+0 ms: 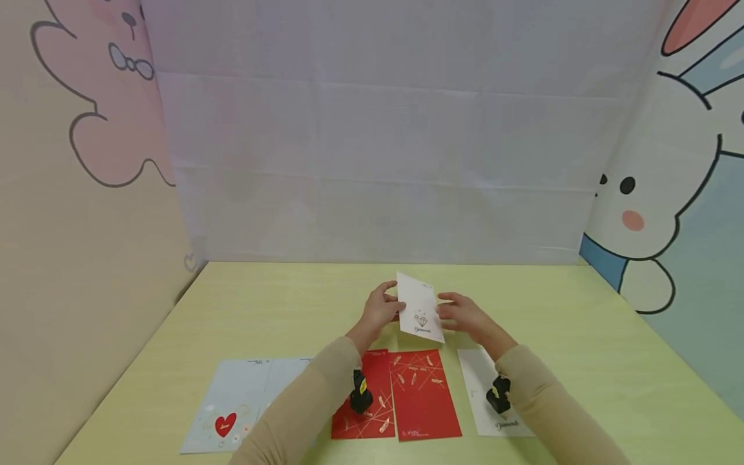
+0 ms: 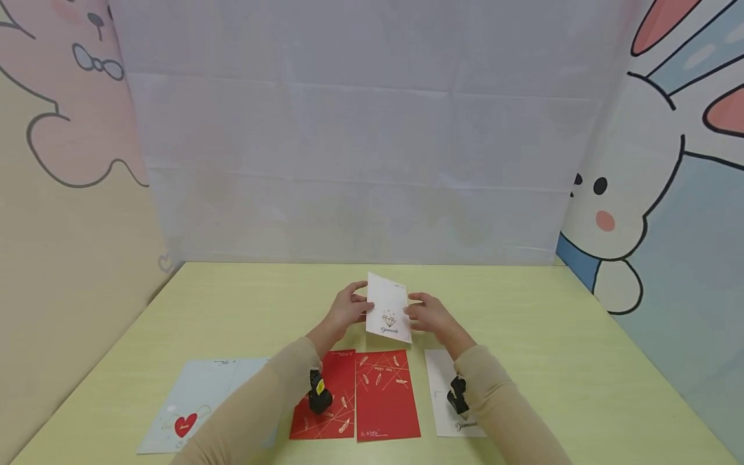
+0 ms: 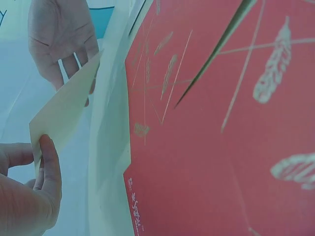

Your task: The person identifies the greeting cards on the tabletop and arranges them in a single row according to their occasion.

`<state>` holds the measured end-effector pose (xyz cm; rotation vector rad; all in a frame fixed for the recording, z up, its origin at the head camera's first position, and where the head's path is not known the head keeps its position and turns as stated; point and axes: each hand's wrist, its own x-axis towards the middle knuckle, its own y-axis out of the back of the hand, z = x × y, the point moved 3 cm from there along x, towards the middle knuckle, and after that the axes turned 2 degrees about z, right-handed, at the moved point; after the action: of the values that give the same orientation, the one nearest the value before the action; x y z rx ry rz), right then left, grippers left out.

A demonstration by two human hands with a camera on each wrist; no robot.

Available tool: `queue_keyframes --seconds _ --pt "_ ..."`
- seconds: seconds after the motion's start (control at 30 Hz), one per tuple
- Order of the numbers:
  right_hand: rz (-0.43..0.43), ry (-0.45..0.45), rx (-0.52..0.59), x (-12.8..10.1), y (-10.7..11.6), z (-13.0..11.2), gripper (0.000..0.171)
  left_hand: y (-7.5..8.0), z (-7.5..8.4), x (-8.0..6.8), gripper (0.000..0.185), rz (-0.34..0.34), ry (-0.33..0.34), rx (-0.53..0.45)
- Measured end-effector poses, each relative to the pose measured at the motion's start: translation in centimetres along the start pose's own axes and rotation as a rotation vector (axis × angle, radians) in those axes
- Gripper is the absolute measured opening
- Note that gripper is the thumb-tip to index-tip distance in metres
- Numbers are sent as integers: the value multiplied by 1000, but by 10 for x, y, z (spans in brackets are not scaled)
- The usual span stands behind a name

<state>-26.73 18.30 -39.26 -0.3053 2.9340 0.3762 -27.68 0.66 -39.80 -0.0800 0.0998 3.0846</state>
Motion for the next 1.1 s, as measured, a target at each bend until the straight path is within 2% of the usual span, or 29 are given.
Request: queue_keyframes --seconds 0.3,0.63,0.87,1.1 --pt "64 72 -103 -13 18 -2 47 -14 5 -6 54 -16 -13 -38" --pt "113 193 -89 -31 49 5 47 -43 10 -17 54 -66 -23 -85" --pt "134 199 -151 -47 70 10 46 -66 11 -27 54 -116 -16 -86" --pt "154 191 -196 -62 92 13 49 -84 15 -39 56 -211 -11 -125"
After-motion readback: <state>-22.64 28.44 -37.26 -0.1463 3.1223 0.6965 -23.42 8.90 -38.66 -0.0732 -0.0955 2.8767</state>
